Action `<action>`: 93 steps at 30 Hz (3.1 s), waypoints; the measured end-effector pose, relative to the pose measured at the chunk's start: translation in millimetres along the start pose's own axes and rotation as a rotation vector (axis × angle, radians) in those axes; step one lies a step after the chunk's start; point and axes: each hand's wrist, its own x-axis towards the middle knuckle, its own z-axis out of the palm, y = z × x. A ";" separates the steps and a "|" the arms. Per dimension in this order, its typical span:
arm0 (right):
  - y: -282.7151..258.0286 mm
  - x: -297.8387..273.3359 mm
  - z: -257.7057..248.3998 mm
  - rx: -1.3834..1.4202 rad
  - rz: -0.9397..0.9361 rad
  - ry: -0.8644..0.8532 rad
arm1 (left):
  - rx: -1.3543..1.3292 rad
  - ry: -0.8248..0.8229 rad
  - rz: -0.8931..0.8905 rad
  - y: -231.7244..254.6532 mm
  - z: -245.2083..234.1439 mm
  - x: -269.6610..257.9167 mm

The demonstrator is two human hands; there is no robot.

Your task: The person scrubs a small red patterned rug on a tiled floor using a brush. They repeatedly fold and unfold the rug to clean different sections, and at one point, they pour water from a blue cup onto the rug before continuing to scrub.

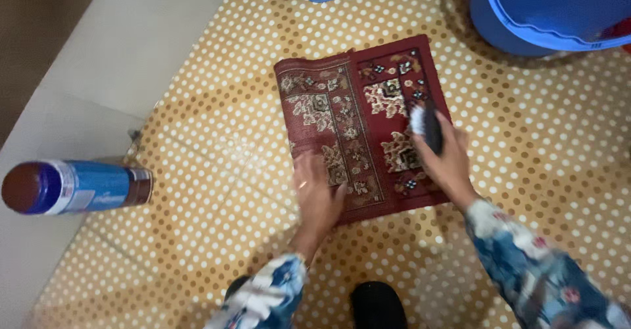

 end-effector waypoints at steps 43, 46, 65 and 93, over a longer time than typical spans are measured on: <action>-117.3 100.4 153.9 -0.317 -0.601 -0.203 | 0.100 -0.536 -0.249 -53.2 5.2 -11.8; -111.1 77.7 136.1 -0.315 -0.686 -0.307 | -0.007 -0.466 -0.261 -75.0 -8.0 -9.0; -26.4 -63.1 16.0 0.118 -0.973 -0.674 | 0.710 -0.805 -0.198 -2.4 -34.6 26.5; 10.8 39.5 23.5 -0.161 -0.459 -0.374 | 0.774 -0.742 -0.195 -6.1 0.8 26.4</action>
